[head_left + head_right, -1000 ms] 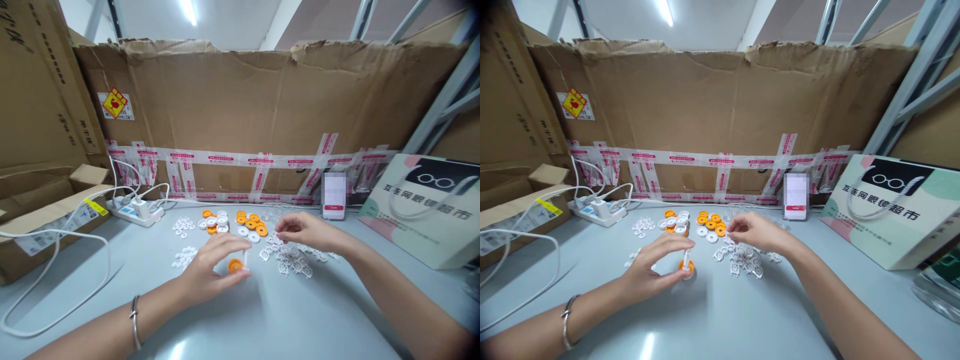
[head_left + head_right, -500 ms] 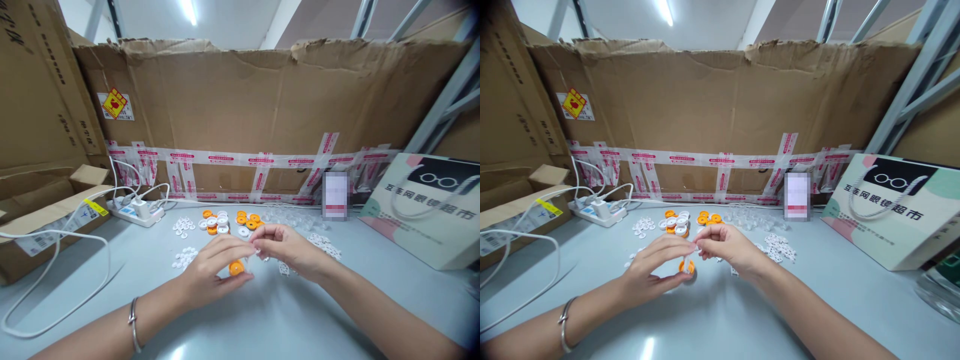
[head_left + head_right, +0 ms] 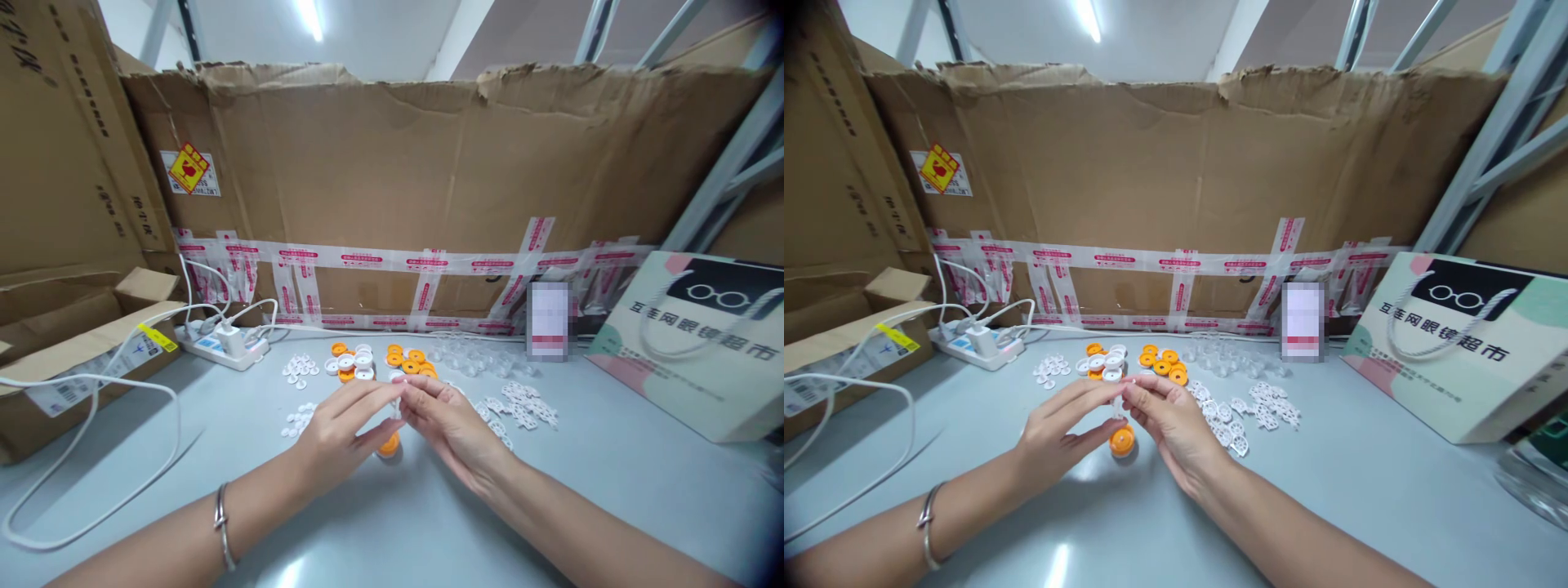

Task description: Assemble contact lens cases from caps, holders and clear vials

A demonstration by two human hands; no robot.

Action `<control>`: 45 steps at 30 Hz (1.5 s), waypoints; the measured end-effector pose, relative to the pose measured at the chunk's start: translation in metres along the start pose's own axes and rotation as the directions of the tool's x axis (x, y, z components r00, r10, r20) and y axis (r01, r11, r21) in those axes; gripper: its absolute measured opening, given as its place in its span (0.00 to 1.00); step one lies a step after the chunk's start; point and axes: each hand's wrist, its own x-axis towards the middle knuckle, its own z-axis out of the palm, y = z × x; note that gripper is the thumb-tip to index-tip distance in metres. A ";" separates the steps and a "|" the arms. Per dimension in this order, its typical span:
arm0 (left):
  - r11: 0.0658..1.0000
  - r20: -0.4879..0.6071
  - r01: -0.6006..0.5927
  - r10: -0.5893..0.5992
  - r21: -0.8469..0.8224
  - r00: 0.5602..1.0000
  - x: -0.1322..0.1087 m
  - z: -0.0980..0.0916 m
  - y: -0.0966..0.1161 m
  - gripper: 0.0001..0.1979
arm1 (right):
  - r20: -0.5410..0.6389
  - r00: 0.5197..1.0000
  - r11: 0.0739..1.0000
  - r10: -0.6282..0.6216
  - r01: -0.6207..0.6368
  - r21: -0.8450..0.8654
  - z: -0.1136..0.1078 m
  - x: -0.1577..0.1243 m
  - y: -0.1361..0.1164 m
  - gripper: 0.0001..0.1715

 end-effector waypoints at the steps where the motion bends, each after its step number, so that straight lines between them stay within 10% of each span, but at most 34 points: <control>1: 1.000 0.011 -0.019 0.019 0.015 1.000 -0.001 0.001 0.000 0.20 | -0.015 1.000 1.000 -0.012 0.012 0.005 0.001 -0.001 0.002 0.12; 18: 0.970 0.049 0.244 -0.243 -0.014 0.969 0.008 -0.007 0.001 0.19 | 0.022 0.998 0.983 -0.064 0.067 -0.171 0.000 -0.001 -0.011 0.12; 45: 0.968 0.020 0.000 -0.005 0.251 1.000 0.007 -0.009 0.003 0.13 | 0.037 0.999 0.960 -0.024 0.033 -0.280 -0.002 -0.004 -0.007 0.16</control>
